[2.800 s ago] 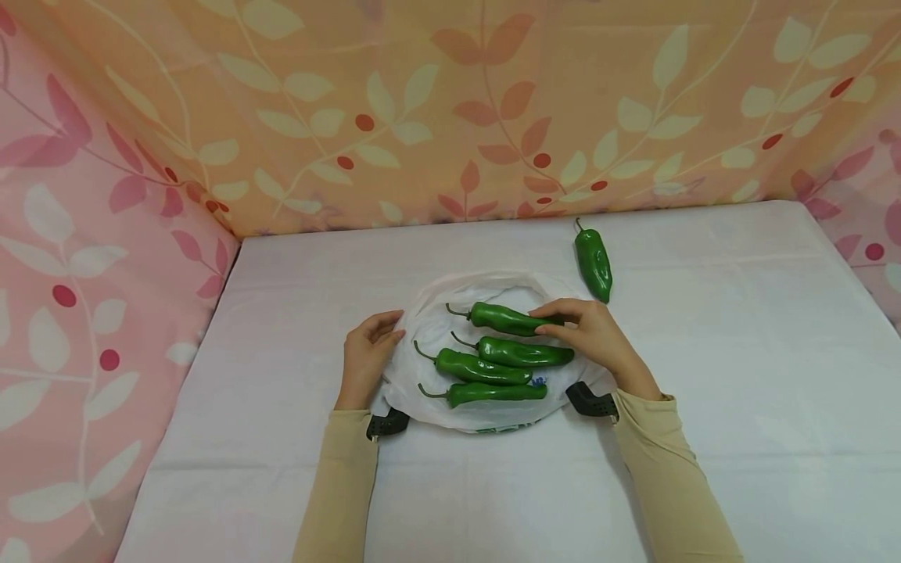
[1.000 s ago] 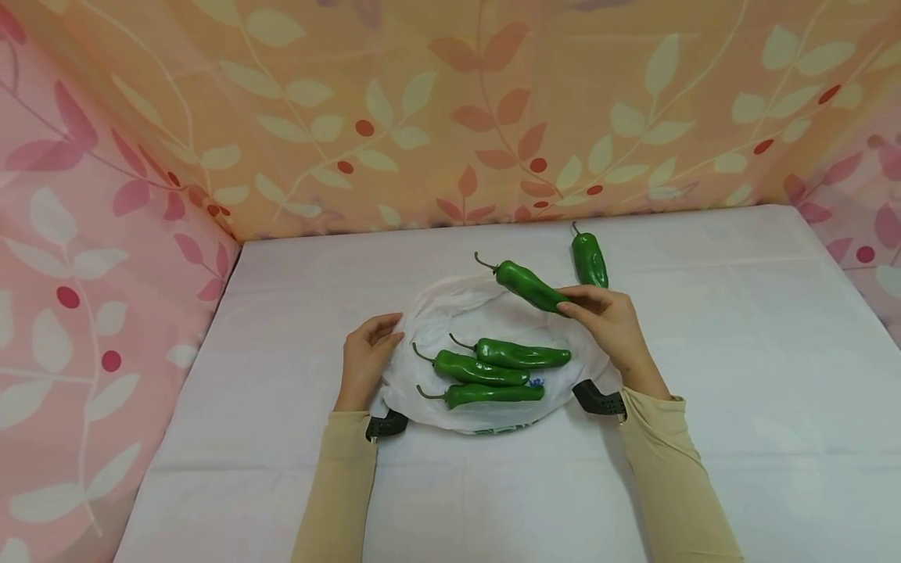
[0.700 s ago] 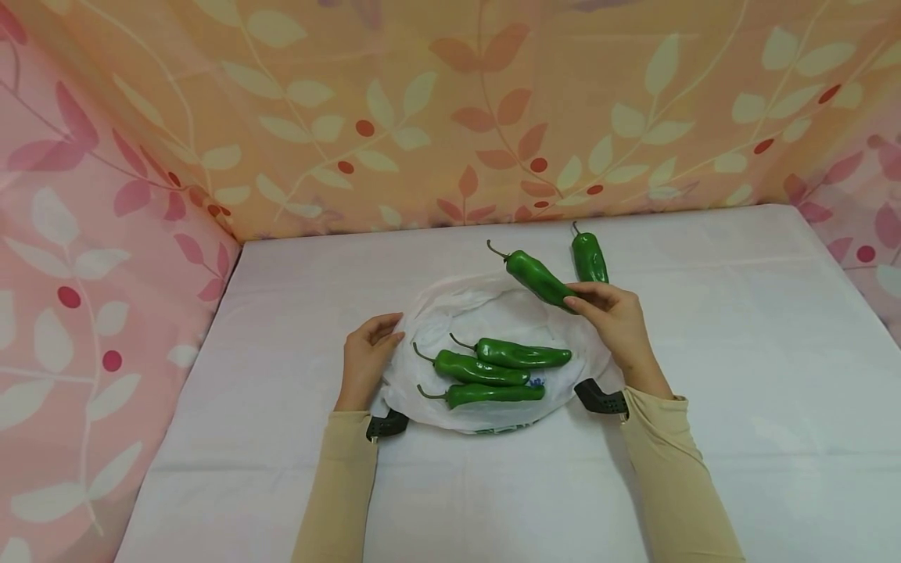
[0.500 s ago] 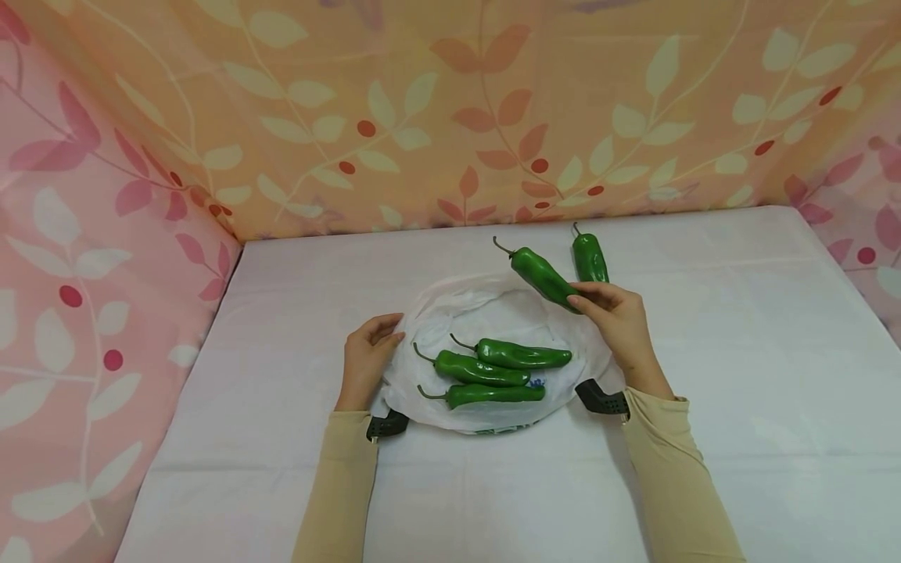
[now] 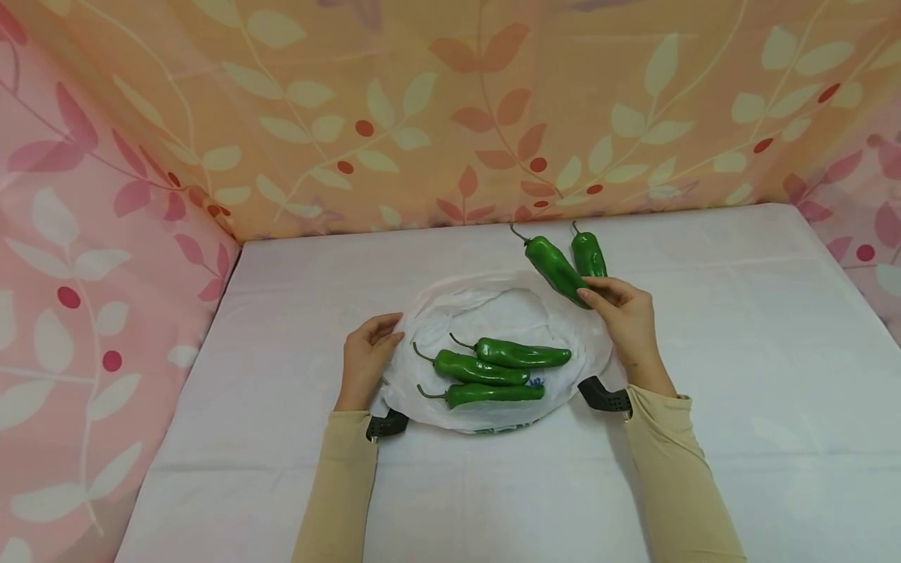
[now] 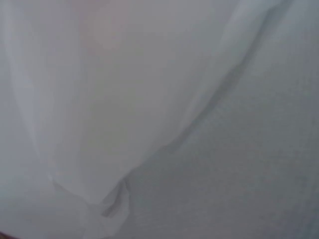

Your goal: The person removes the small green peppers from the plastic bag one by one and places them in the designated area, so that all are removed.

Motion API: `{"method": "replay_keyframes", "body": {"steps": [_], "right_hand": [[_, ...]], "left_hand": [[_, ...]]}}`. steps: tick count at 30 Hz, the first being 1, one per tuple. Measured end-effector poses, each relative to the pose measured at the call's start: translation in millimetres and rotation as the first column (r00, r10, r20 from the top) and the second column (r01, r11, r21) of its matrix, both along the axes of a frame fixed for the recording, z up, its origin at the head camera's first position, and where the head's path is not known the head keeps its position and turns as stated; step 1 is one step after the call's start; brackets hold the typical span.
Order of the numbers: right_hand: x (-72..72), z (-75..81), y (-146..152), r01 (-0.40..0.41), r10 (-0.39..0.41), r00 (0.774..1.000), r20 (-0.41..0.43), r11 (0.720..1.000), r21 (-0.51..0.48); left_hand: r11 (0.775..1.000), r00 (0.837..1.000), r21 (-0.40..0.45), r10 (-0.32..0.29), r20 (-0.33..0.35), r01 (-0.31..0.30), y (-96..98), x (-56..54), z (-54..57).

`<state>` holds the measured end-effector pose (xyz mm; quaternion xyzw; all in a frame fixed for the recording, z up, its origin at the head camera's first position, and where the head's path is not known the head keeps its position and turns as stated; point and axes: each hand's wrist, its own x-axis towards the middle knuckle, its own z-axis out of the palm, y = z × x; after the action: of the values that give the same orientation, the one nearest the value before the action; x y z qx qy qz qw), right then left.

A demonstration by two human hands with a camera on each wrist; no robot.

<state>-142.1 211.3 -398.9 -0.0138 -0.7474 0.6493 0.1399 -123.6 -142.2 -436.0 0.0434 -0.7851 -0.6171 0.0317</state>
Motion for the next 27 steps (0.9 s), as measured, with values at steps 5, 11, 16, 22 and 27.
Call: {"method": "replay_keyframes", "body": {"steps": [5, 11, 16, 22, 27], "right_hand": [[-2.6, -3.3, 3, 0.068, -0.066, 0.998, 0.02, 0.995, -0.078], [-3.4, -2.2, 6, 0.138, -0.133, 0.989, 0.058, 0.986, -0.095], [-5.0, -2.0, 7, 0.185, -0.176, 0.982, 0.066, 0.968, -0.17], [-5.2, -2.7, 11, 0.227, -0.215, 0.974, 0.076, 0.945, -0.234], [-4.7, -2.9, 16, 0.256, -0.245, 0.967, 0.074, 0.932, -0.257]], "left_hand": [[1.0, 0.999, 0.018, -0.012, 0.033, 0.011, 4.9, 6.4, 18.8], [1.0, 0.999, 0.006, -0.002, 0.053, 0.001, 3.7, 3.2, 13.7], [1.0, 1.0, 0.006, 0.003, 0.029, -0.003, -0.5, -1.3, 0.5], [1.0, 1.0, 0.002, 0.012, -0.002, -0.012, 0.1, -0.5, 0.4], [1.0, 1.0, 0.011, 0.013, 0.004, -0.013, 1.1, 0.0, 1.8]]}}
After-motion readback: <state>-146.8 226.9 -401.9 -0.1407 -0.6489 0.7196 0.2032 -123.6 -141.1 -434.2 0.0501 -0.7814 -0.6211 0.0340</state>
